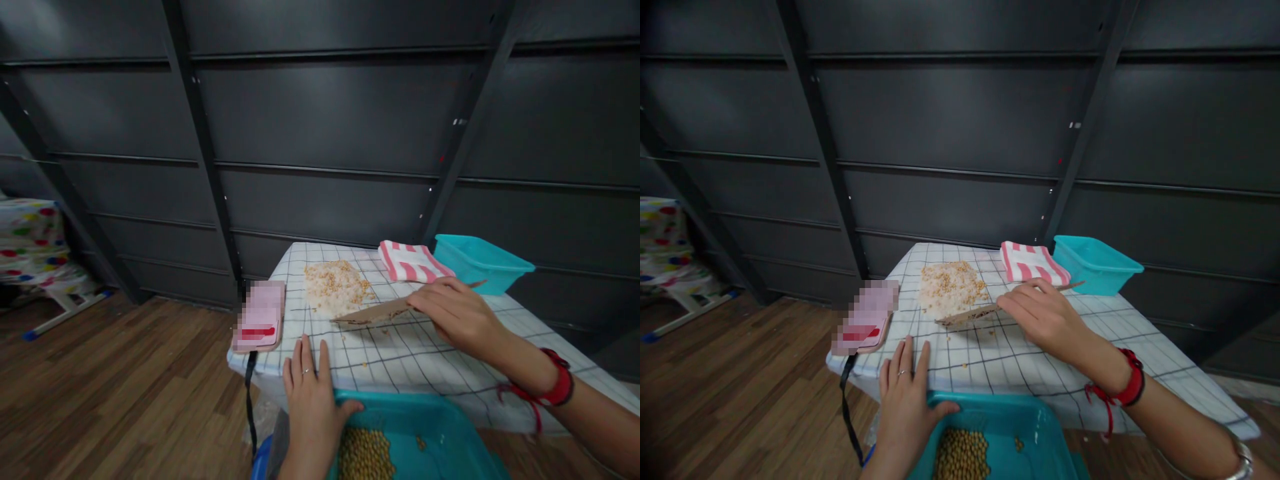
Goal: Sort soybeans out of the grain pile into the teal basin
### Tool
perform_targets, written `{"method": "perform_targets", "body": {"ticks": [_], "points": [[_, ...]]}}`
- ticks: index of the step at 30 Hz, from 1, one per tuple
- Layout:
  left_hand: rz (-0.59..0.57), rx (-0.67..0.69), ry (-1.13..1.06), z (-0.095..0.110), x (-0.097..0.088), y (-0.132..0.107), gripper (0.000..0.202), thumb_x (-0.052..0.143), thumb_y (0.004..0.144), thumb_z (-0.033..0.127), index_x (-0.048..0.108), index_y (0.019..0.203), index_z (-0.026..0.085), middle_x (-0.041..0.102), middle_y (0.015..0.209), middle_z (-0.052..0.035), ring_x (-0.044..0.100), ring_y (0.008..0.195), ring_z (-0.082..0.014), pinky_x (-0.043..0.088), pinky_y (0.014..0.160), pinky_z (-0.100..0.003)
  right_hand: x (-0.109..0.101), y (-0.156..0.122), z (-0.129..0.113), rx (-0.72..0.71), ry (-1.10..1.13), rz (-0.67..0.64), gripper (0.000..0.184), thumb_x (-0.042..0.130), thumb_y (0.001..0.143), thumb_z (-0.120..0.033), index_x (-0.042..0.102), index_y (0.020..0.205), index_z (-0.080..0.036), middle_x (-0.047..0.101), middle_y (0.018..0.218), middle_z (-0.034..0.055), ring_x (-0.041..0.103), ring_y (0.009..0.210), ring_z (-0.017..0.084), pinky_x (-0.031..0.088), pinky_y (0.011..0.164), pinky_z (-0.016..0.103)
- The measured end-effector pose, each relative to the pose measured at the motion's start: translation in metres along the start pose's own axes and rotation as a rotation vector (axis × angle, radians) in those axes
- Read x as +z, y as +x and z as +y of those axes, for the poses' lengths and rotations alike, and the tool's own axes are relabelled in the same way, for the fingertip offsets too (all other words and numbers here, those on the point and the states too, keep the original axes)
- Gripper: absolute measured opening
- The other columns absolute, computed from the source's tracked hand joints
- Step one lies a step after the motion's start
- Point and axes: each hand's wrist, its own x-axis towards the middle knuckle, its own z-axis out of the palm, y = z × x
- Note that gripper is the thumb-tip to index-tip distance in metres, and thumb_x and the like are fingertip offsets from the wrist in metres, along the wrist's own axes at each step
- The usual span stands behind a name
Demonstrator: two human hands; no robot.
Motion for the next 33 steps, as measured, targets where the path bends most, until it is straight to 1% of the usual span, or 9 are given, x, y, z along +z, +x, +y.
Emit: {"method": "perform_targets", "body": {"ticks": [2, 5, 9, 18, 20, 23, 28, 30, 33], "points": [[0.005, 0.003, 0.003, 0.0, 0.0, 0.0, 0.09, 0.074, 0.039, 0.042, 0.04, 0.118, 0.014, 0.037, 0.127, -0.0226, 0.033, 0.117, -0.0354, 0.03, 0.091, -0.053, 0.0, -0.001, 0.0, 0.024, -0.03, 0.007, 0.025, 0.035, 0.076, 0.002, 0.049, 0.091, -0.012, 0.061, 0.074, 0.0077, 0.05, 0.072, 0.016, 0.038, 0.066, 0.032], [0.027, 0.008, 0.002, 0.0, 0.002, -0.001, 0.092, 0.074, 0.04, 0.041, 0.038, 0.119, 0.013, 0.036, 0.128, -0.0226, 0.032, 0.117, -0.0359, 0.03, 0.091, -0.054, 0.009, 0.001, 0.002, 0.042, -0.055, 0.015, 0.025, 0.034, 0.076, 0.001, 0.05, 0.09, -0.013, 0.061, 0.074, 0.0073, 0.05, 0.072, 0.016, 0.038, 0.064, 0.031], [0.057, 0.009, -0.017, 0.001, 0.004, -0.002, 0.094, 0.073, 0.043, 0.041, 0.033, 0.121, 0.009, 0.036, 0.127, -0.0229, 0.032, 0.117, -0.0352, 0.029, 0.093, -0.053, 0.019, 0.001, 0.002, 0.059, -0.018, -0.025, 0.025, 0.032, 0.079, -0.003, 0.052, 0.089, -0.014, 0.061, 0.074, 0.006, 0.05, 0.071, 0.016, 0.038, 0.064, 0.031], [0.012, 0.0, -0.029, 0.002, 0.005, -0.001, 0.092, 0.07, 0.047, 0.042, 0.03, 0.123, 0.008, 0.034, 0.129, -0.023, 0.029, 0.119, -0.0351, 0.027, 0.094, -0.054, -0.011, -0.017, -0.01, 0.04, 0.014, -0.049, 0.028, 0.035, 0.077, 0.0, 0.048, 0.096, -0.016, 0.061, 0.077, 0.0056, 0.053, 0.073, 0.016, 0.038, 0.068, 0.033], [0.012, -0.002, -0.024, 0.003, 0.005, -0.001, 0.092, 0.07, 0.048, 0.042, 0.029, 0.123, 0.008, 0.034, 0.129, -0.023, 0.029, 0.119, -0.0348, 0.026, 0.094, -0.054, -0.01, -0.015, -0.009, 0.063, -0.015, -0.038, 0.029, 0.035, 0.077, -0.001, 0.049, 0.097, -0.017, 0.061, 0.077, 0.0052, 0.053, 0.073, 0.016, 0.038, 0.069, 0.033], [0.019, 0.003, -0.006, 0.003, 0.006, -0.001, 0.093, 0.07, 0.047, 0.043, 0.03, 0.122, 0.007, 0.034, 0.129, -0.0234, 0.029, 0.119, -0.0349, 0.027, 0.094, -0.054, 0.001, -0.008, -0.005, 0.099, -0.053, -0.033, 0.027, 0.033, 0.079, -0.003, 0.052, 0.093, -0.016, 0.061, 0.076, 0.0051, 0.052, 0.073, 0.016, 0.037, 0.068, 0.032], [0.037, 0.021, 0.022, 0.002, 0.007, -0.002, 0.095, 0.071, 0.043, 0.045, 0.034, 0.12, 0.005, 0.036, 0.127, -0.0244, 0.031, 0.118, -0.0358, 0.029, 0.092, -0.053, 0.018, 0.001, -0.004, 0.055, -0.052, -0.073, 0.023, 0.034, 0.082, -0.006, 0.055, 0.087, -0.013, 0.061, 0.072, 0.0048, 0.051, 0.068, 0.014, 0.036, 0.065, 0.03], [0.038, 0.027, 0.022, 0.001, 0.007, -0.001, 0.094, 0.071, 0.044, 0.045, 0.034, 0.12, 0.004, 0.036, 0.127, -0.0249, 0.031, 0.117, -0.0361, 0.029, 0.092, -0.054, 0.016, 0.0, -0.006, 0.047, -0.034, -0.082, 0.024, 0.033, 0.082, -0.005, 0.055, 0.088, -0.013, 0.061, 0.073, 0.0048, 0.051, 0.069, 0.014, 0.037, 0.066, 0.03], [0.028, 0.023, 0.019, 0.0, 0.007, -0.002, 0.093, 0.071, 0.044, 0.045, 0.034, 0.12, 0.005, 0.035, 0.128, -0.0245, 0.031, 0.118, -0.0361, 0.028, 0.092, -0.055, 0.005, -0.003, -0.011, 0.039, -0.002, -0.063, 0.026, 0.031, 0.082, -0.005, 0.055, 0.089, -0.015, 0.062, 0.076, 0.0056, 0.052, 0.073, 0.015, 0.038, 0.067, 0.032]]}}
